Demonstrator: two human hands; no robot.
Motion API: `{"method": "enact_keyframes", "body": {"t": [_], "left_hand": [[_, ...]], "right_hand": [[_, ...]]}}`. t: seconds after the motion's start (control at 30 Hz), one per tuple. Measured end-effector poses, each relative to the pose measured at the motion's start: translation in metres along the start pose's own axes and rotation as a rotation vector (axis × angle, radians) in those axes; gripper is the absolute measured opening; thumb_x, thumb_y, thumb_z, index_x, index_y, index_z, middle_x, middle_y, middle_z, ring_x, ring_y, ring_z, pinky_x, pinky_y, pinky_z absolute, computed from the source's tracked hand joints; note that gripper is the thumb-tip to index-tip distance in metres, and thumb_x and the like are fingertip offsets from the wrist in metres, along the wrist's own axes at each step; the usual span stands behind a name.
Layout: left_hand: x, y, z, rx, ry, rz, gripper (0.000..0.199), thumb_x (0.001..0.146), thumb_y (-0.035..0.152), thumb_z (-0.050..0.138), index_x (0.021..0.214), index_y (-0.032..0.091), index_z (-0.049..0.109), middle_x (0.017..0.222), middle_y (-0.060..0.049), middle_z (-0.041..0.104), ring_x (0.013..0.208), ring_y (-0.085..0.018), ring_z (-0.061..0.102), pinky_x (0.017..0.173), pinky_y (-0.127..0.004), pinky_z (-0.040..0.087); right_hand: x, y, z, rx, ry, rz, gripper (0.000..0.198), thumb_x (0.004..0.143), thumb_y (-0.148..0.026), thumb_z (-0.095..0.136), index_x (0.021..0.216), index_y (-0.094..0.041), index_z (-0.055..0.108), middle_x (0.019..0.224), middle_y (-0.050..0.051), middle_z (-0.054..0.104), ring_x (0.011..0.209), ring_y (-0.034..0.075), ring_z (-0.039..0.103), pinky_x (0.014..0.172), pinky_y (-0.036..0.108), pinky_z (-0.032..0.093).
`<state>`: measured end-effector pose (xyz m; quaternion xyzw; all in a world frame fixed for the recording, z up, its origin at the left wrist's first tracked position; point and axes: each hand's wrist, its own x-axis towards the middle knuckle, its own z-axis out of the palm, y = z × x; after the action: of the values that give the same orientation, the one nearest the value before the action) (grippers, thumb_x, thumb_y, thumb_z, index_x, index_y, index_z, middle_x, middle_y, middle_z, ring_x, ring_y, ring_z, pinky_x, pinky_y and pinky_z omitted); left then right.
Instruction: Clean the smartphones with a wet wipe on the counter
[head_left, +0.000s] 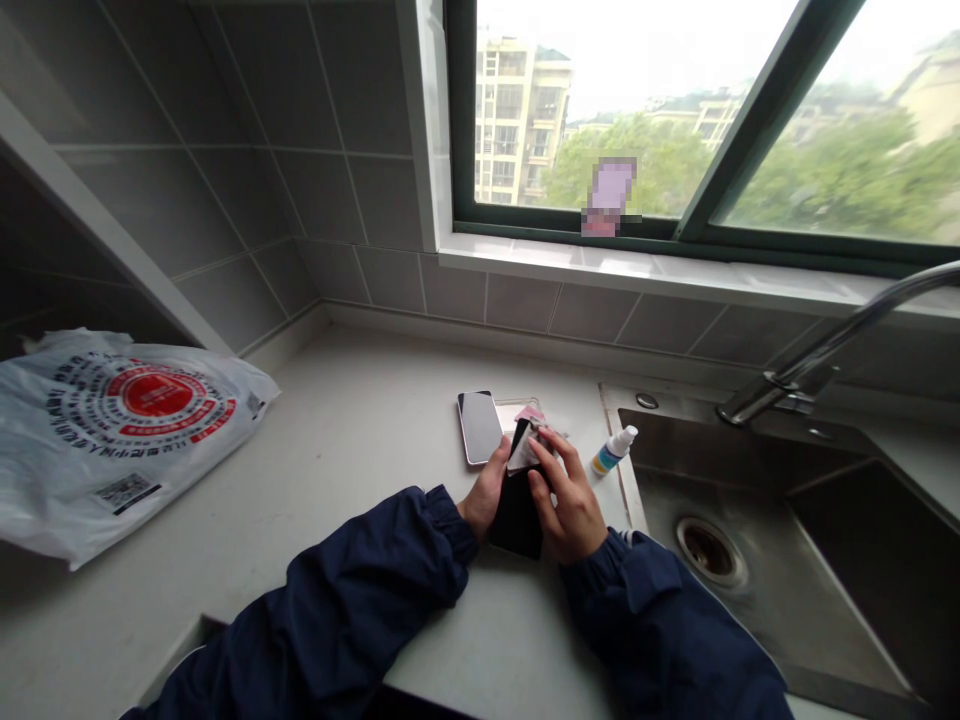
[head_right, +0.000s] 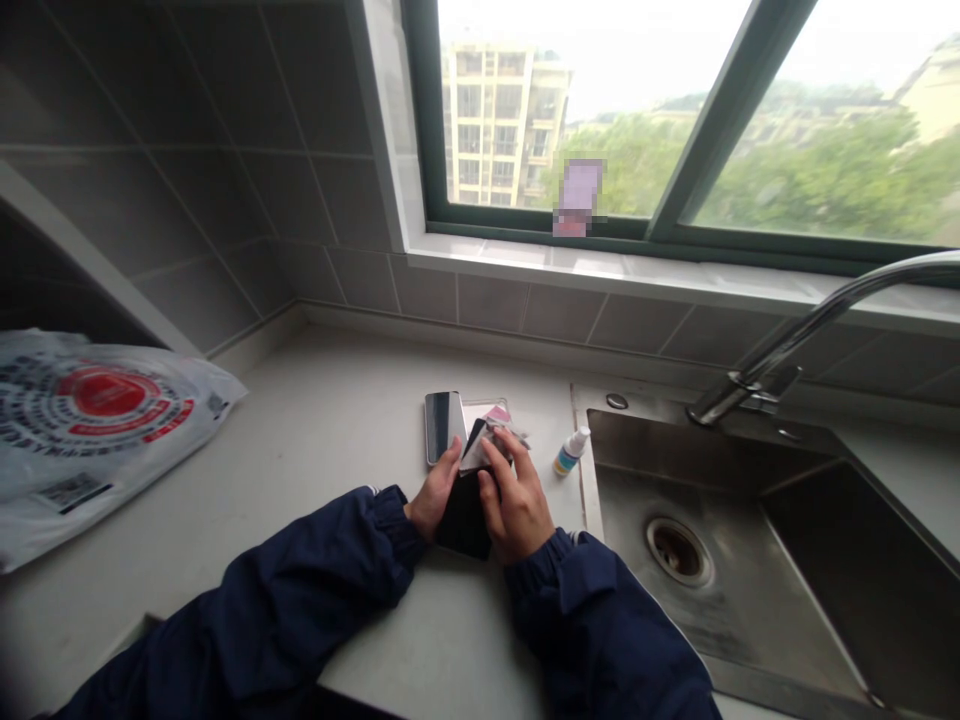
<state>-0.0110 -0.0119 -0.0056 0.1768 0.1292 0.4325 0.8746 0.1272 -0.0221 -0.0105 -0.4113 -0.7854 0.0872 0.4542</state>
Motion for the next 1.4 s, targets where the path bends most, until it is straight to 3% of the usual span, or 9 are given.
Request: {"method": "enact_keyframes", "body": {"t": [0.13, 0.3, 0.47, 0.6, 0.8, 1.0, 1.2, 1.3, 1.4], "left_hand": [[-0.002, -0.002, 0.003, 0.025, -0.021, 0.008, 0.061, 0.098, 0.052, 0.036, 0.140, 0.011, 0.051, 0.123, -0.015, 0.067, 0.124, -0.029, 0.057, 0.111, -0.041, 0.036], [-0.002, -0.007, 0.002, -0.010, -0.049, 0.041, 0.057, 0.099, 0.049, 0.037, 0.140, 0.012, 0.052, 0.129, -0.013, 0.064, 0.130, -0.026, 0.052, 0.115, -0.038, 0.032], [0.000, -0.008, 0.003, 0.000, 0.006, 0.116, 0.054, 0.099, 0.046, 0.038, 0.142, 0.015, 0.049, 0.133, -0.012, 0.062, 0.134, -0.025, 0.048, 0.117, -0.037, 0.029], [0.000, -0.008, 0.001, 0.030, 0.131, 0.155, 0.054, 0.099, 0.046, 0.041, 0.140, 0.014, 0.051, 0.131, -0.012, 0.064, 0.134, -0.023, 0.049, 0.118, -0.036, 0.028], [0.001, -0.008, -0.001, 0.060, -0.008, 0.129, 0.056, 0.099, 0.049, 0.038, 0.141, 0.015, 0.050, 0.135, -0.011, 0.061, 0.137, -0.024, 0.045, 0.119, -0.038, 0.025], [-0.001, -0.007, -0.001, 0.065, 0.108, 0.136, 0.053, 0.098, 0.048, 0.040, 0.135, 0.013, 0.057, 0.132, -0.012, 0.063, 0.137, -0.024, 0.045, 0.119, -0.035, 0.025], [0.000, -0.007, -0.001, 0.020, -0.052, 0.068, 0.059, 0.097, 0.054, 0.037, 0.137, 0.014, 0.055, 0.132, -0.014, 0.062, 0.137, -0.026, 0.046, 0.119, -0.038, 0.025], [-0.001, -0.005, 0.001, 0.016, -0.020, 0.069, 0.061, 0.098, 0.054, 0.034, 0.135, 0.011, 0.056, 0.130, -0.015, 0.063, 0.134, -0.026, 0.048, 0.118, -0.036, 0.026], [0.000, 0.000, 0.003, 0.005, 0.049, 0.094, 0.065, 0.096, 0.057, 0.036, 0.132, 0.007, 0.057, 0.124, -0.018, 0.066, 0.128, -0.027, 0.054, 0.115, -0.036, 0.030]], "right_hand": [[0.000, 0.001, 0.000, -0.009, 0.065, 0.036, 0.053, 0.097, -0.023, 0.046, 0.150, -0.024, 0.038, 0.147, 0.013, 0.044, 0.137, 0.030, 0.043, 0.111, 0.052, 0.043], [-0.001, 0.007, 0.003, -0.029, 0.014, -0.009, 0.052, 0.098, -0.020, 0.046, 0.149, -0.024, 0.040, 0.153, 0.012, 0.039, 0.143, 0.031, 0.036, 0.115, 0.055, 0.036], [-0.003, 0.002, 0.001, -0.106, -0.158, -0.044, 0.057, 0.099, -0.027, 0.044, 0.154, -0.024, 0.027, 0.158, 0.012, 0.031, 0.148, 0.033, 0.024, 0.114, 0.063, 0.029], [-0.002, -0.004, 0.000, -0.139, -0.274, -0.097, 0.058, 0.101, -0.029, 0.042, 0.155, -0.027, 0.022, 0.157, 0.012, 0.034, 0.147, 0.032, 0.027, 0.115, 0.067, 0.016], [-0.005, 0.002, 0.003, -0.180, -0.188, 0.051, 0.060, 0.101, -0.032, 0.040, 0.156, -0.028, 0.017, 0.158, 0.014, 0.029, 0.146, 0.034, 0.027, 0.109, 0.071, 0.023], [-0.004, -0.003, -0.001, -0.129, -0.266, -0.068, 0.055, 0.100, -0.030, 0.043, 0.153, -0.028, 0.029, 0.154, 0.012, 0.039, 0.145, 0.031, 0.031, 0.115, 0.067, 0.015], [-0.006, 0.008, 0.004, -0.167, -0.145, 0.084, 0.053, 0.101, -0.031, 0.040, 0.153, -0.028, 0.030, 0.156, 0.012, 0.036, 0.145, 0.032, 0.031, 0.112, 0.066, 0.024], [-0.007, 0.011, 0.004, -0.180, -0.137, 0.075, 0.049, 0.101, -0.030, 0.040, 0.149, -0.028, 0.037, 0.153, 0.012, 0.041, 0.143, 0.031, 0.036, 0.111, 0.068, 0.022], [-0.006, 0.006, 0.002, -0.176, -0.182, 0.013, 0.044, 0.100, -0.030, 0.043, 0.144, -0.027, 0.045, 0.147, 0.011, 0.049, 0.139, 0.030, 0.043, 0.114, 0.068, 0.013]]}}
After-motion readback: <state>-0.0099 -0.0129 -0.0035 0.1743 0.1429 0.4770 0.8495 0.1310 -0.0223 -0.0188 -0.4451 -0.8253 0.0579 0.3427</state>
